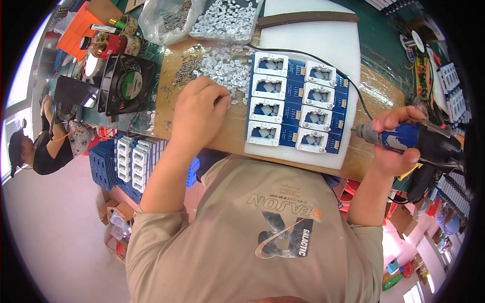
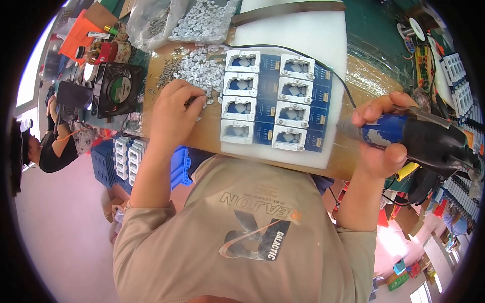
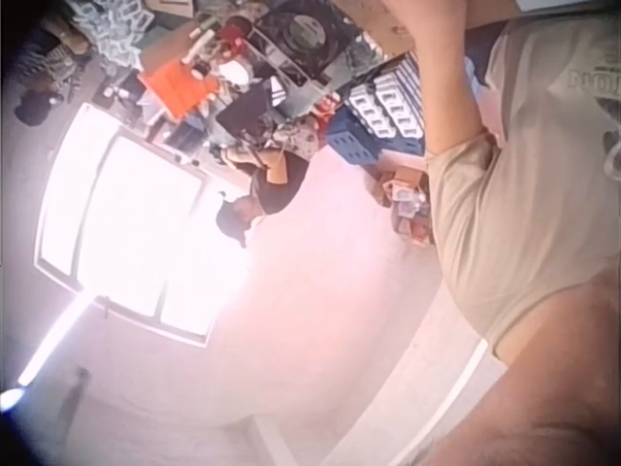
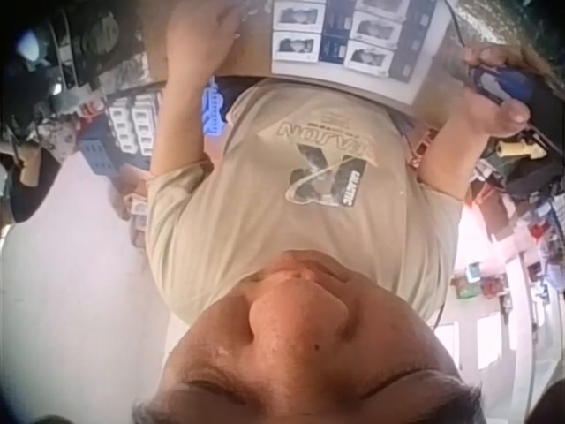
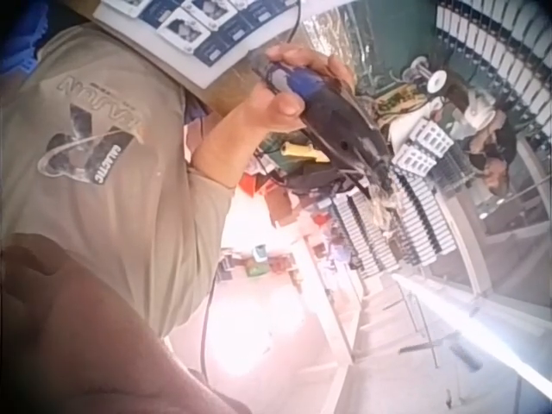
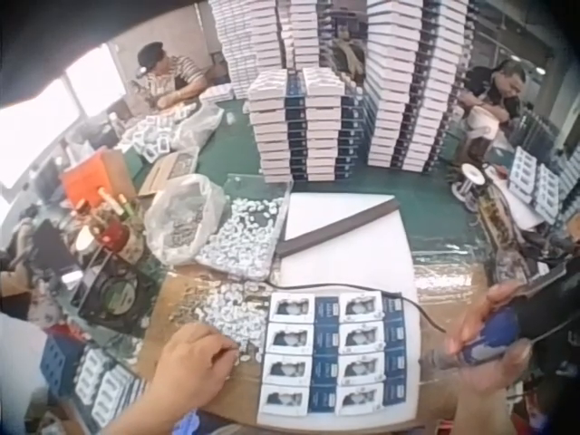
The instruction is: The person assembles small electronic components by hand, inserting circuit boards into plastic housings and securing them with fasteners using an electric screwdriver to create finished units.
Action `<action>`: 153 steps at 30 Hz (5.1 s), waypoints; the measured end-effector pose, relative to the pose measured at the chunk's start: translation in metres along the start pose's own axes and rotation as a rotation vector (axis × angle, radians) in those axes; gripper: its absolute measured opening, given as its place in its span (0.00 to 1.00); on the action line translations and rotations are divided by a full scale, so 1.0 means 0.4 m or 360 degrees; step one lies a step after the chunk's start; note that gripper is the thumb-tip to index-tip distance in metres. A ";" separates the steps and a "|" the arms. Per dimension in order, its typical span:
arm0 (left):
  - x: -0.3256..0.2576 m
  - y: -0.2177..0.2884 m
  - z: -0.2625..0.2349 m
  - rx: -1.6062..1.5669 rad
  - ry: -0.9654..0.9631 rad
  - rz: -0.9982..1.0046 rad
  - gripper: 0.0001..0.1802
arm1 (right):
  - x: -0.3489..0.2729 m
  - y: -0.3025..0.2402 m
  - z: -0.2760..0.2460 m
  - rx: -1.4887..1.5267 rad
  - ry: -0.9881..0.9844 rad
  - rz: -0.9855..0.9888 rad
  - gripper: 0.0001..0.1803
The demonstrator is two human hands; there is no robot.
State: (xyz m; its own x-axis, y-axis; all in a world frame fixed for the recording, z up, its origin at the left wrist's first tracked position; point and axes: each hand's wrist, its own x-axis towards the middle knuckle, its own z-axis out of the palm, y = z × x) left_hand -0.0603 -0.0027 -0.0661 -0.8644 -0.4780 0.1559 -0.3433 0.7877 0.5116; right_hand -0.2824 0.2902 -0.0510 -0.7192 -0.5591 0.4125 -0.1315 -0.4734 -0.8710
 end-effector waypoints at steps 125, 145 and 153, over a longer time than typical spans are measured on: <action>-0.070 0.189 0.150 -0.0496 -0.0133 0.0770 0.09 | -0.024 -0.084 0.251 -0.0087 -0.0883 -0.0055 0.40; -0.076 0.191 0.159 -0.0450 -0.0095 0.0769 0.09 | -0.040 -0.070 0.255 0.0193 -0.0742 0.0042 0.44; -0.069 0.182 0.116 -0.0601 -0.0197 0.0709 0.09 | -0.009 -0.060 0.234 0.0173 -0.0722 -0.0174 0.45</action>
State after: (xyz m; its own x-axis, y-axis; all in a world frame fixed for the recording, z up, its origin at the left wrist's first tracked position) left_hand -0.0787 0.0860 -0.0724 -0.9393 -0.0664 0.3366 0.1971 0.6986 0.6879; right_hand -0.2128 0.2398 -0.0063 -0.3317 -0.7311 0.5962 -0.1000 -0.6011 -0.7929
